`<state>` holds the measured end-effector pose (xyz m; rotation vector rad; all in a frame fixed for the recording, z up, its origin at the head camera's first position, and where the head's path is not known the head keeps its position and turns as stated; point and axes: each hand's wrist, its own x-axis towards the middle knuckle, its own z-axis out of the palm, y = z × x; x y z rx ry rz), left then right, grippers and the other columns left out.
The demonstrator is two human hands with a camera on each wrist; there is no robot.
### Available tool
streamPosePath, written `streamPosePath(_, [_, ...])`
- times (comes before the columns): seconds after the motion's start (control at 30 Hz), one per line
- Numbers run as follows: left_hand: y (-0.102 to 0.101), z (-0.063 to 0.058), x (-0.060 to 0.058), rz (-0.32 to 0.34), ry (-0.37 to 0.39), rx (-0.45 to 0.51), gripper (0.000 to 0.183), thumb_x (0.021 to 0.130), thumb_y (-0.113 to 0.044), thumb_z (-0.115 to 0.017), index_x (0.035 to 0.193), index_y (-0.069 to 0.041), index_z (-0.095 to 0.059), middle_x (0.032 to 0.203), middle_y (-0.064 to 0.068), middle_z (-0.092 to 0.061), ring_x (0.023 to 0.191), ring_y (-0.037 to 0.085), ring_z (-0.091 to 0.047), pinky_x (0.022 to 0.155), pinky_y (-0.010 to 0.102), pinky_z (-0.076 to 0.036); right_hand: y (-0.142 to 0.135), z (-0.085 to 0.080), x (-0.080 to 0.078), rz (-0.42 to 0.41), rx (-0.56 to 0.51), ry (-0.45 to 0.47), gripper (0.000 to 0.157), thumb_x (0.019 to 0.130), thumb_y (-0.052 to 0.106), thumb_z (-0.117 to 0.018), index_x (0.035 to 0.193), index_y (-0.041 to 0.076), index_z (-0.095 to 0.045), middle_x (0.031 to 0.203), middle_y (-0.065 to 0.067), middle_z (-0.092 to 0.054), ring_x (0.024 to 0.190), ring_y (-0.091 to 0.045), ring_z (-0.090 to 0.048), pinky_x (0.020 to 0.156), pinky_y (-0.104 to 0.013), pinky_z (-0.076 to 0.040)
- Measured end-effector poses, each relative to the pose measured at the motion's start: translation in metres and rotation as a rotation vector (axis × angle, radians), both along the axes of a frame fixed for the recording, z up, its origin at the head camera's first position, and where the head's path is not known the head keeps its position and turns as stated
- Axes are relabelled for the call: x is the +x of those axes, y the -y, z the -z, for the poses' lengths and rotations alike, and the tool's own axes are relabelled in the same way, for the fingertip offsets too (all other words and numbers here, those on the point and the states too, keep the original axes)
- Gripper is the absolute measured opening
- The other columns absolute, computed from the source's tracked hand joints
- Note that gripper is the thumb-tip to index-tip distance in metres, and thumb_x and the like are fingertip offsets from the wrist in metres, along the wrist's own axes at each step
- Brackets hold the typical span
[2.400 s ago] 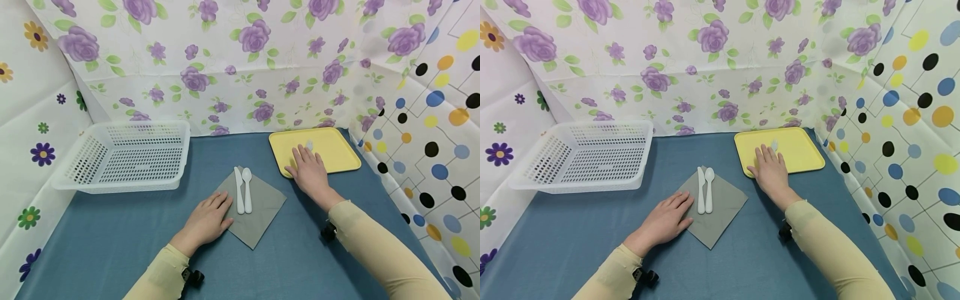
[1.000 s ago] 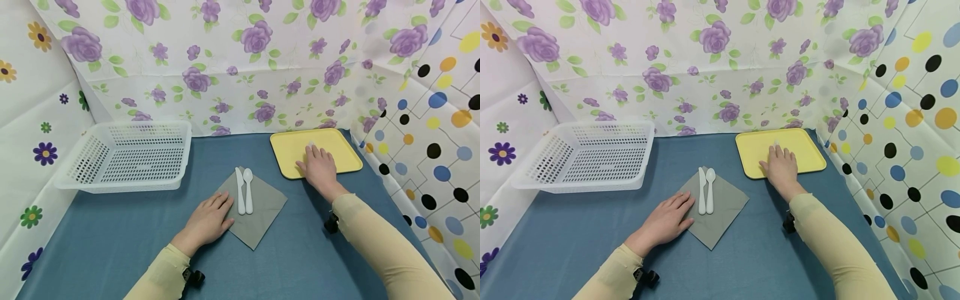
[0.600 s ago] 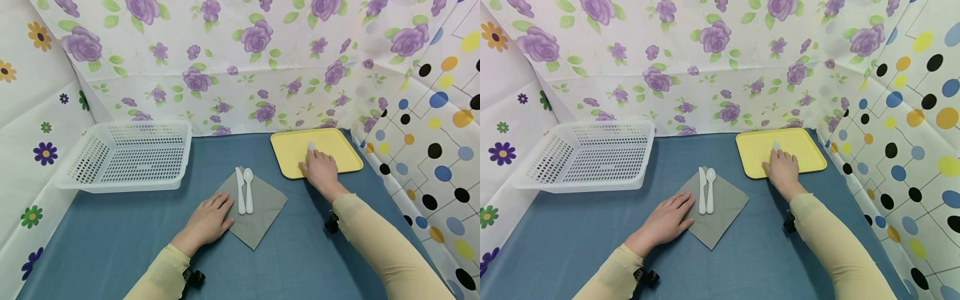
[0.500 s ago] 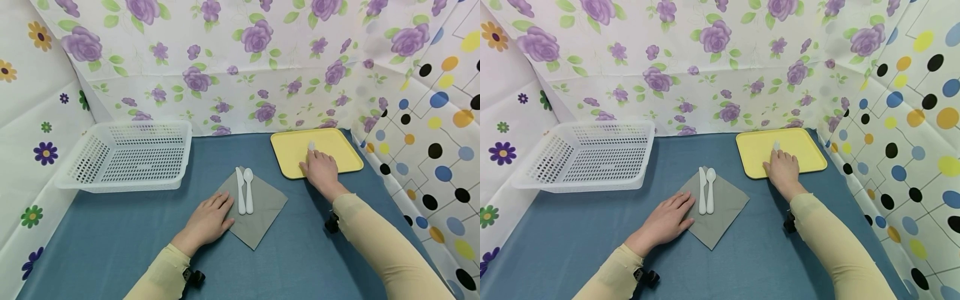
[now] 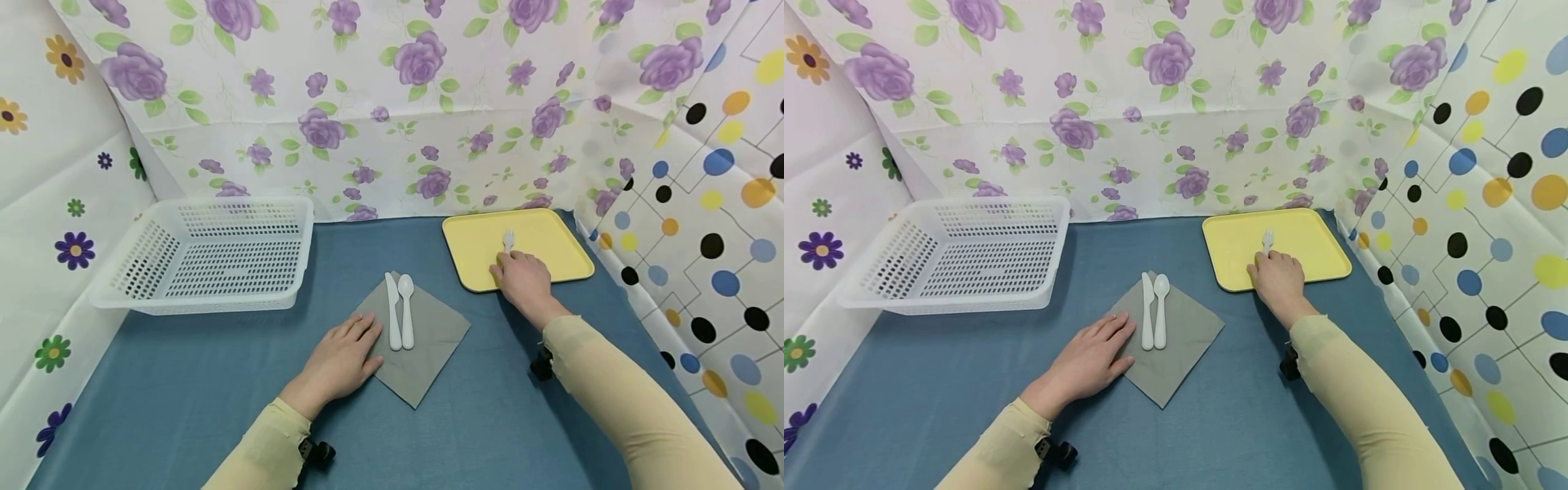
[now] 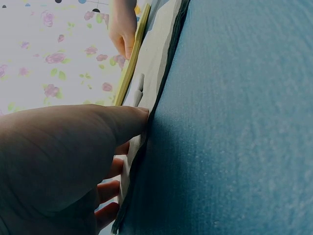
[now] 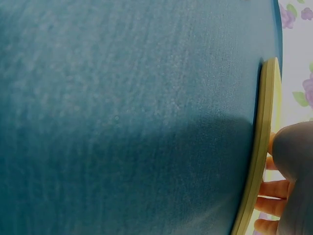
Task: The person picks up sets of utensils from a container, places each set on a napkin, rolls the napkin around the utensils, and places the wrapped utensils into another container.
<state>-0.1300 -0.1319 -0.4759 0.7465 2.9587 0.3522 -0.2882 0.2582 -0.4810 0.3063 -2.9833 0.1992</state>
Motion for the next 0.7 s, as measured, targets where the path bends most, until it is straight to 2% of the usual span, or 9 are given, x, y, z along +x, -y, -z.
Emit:
streamPosePath(0.1, [0.0000, 0.0002, -0.0001, 0.001, -0.002, -0.002, 0.062, 0.113, -0.036, -0.068, 0.165, -0.005, -0.052, 0.171, 0.019, -0.045, 0.160, 0.042, -0.037, 0.128, 0.060, -0.035, 0.0004, -0.0003, -0.0004, 0.000, 0.007, -0.009, 0.029, 0.117, 0.027, -0.058, 0.120, 0.001, -0.071, 0.124, -0.029, -0.070, 0.116, -0.051, -0.065, 0.101, -0.068, -0.052])
streamPosePath(0.27, [0.0000, 0.0000, -0.0001, 0.003, -0.006, 0.000, 0.062, 0.113, -0.036, -0.068, 0.164, -0.005, -0.053, 0.171, 0.020, -0.045, 0.160, 0.042, -0.038, 0.128, 0.060, -0.036, 0.0015, -0.0009, -0.0010, 0.011, 0.024, -0.027, 0.028, 0.115, 0.024, -0.060, 0.122, 0.000, -0.073, 0.126, -0.029, -0.069, 0.114, -0.052, -0.064, 0.100, -0.071, -0.051])
streamPosePath(0.43, [0.0000, -0.0009, 0.0002, 0.004, -0.009, 0.010, 0.062, 0.112, -0.035, -0.068, 0.164, -0.005, -0.053, 0.170, 0.021, -0.046, 0.159, 0.043, -0.038, 0.127, 0.060, -0.036, 0.0046, -0.0044, 0.0007, 0.026, 0.030, -0.025, 0.028, 0.114, 0.021, -0.060, 0.126, 0.001, -0.075, 0.122, -0.028, -0.069, 0.108, -0.049, -0.062, 0.094, -0.069, -0.052])
streamPosePath(0.7, [0.0005, -0.0018, 0.0008, 0.007, -0.006, 0.009, 0.062, 0.113, -0.034, -0.068, 0.164, -0.004, -0.052, 0.170, 0.021, -0.045, 0.160, 0.043, -0.038, 0.127, 0.060, -0.036, 0.0049, -0.0039, -0.0009, -0.002, 0.025, -0.049, 0.024, 0.113, 0.014, -0.058, 0.118, 0.001, -0.078, 0.112, -0.026, -0.070, 0.098, -0.047, -0.062, 0.083, -0.065, -0.053])
